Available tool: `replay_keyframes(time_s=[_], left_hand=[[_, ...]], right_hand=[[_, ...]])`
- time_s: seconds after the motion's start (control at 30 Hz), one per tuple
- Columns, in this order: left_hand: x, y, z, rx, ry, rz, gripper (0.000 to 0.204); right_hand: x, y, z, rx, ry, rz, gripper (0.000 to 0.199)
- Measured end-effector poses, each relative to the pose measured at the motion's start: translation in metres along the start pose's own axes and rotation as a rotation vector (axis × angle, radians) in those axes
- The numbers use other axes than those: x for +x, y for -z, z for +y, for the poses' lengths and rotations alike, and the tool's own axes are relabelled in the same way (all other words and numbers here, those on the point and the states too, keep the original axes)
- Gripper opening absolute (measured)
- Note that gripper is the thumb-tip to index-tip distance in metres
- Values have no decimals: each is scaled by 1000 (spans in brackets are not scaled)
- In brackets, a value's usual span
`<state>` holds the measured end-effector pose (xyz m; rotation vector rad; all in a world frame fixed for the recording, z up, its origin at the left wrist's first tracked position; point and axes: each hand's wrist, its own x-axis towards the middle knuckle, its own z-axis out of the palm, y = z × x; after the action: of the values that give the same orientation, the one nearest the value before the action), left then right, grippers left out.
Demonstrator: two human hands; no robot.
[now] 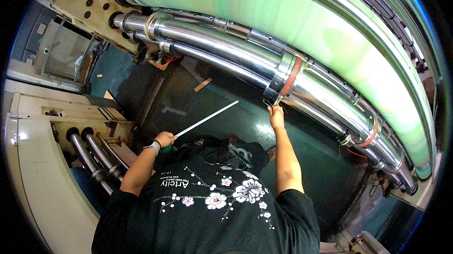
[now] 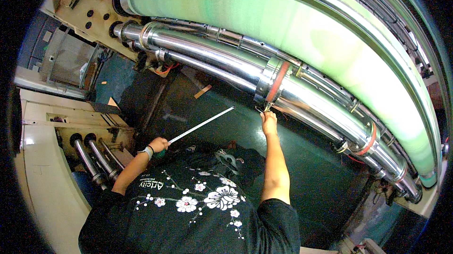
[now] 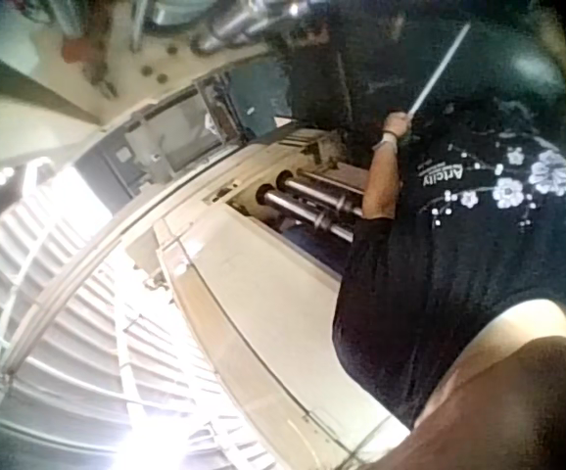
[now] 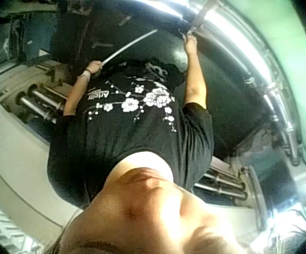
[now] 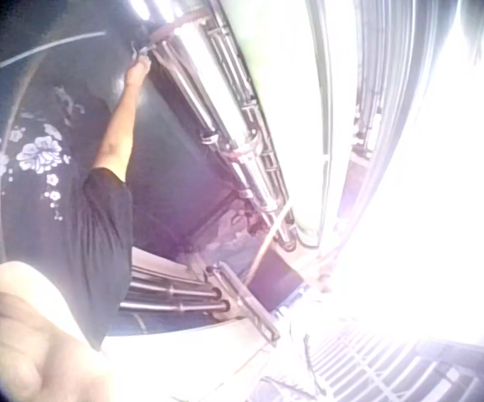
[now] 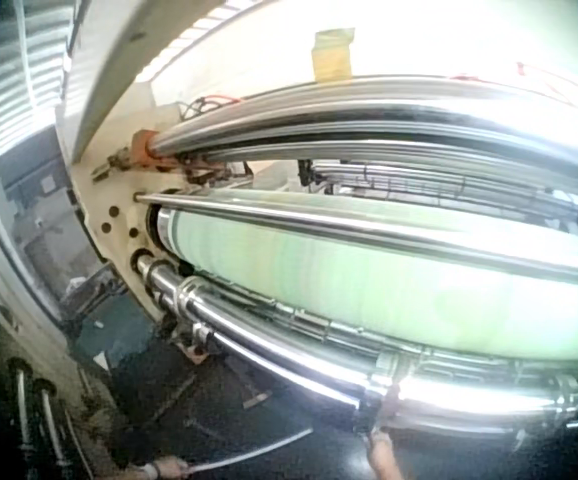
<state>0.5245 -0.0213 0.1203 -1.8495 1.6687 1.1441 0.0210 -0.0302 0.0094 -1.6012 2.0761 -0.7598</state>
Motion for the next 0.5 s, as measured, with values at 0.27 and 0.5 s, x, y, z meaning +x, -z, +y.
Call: replay_keyframes(time_s=[0.27,0.5], left_hand=[[-16,-9,4,34,24,-28,38],[-28,-9,7,32,29,-25,41]], right_hand=[[21,-17,5,90,-199,-136,41],[28,-32,19,229,-311,-290,46]])
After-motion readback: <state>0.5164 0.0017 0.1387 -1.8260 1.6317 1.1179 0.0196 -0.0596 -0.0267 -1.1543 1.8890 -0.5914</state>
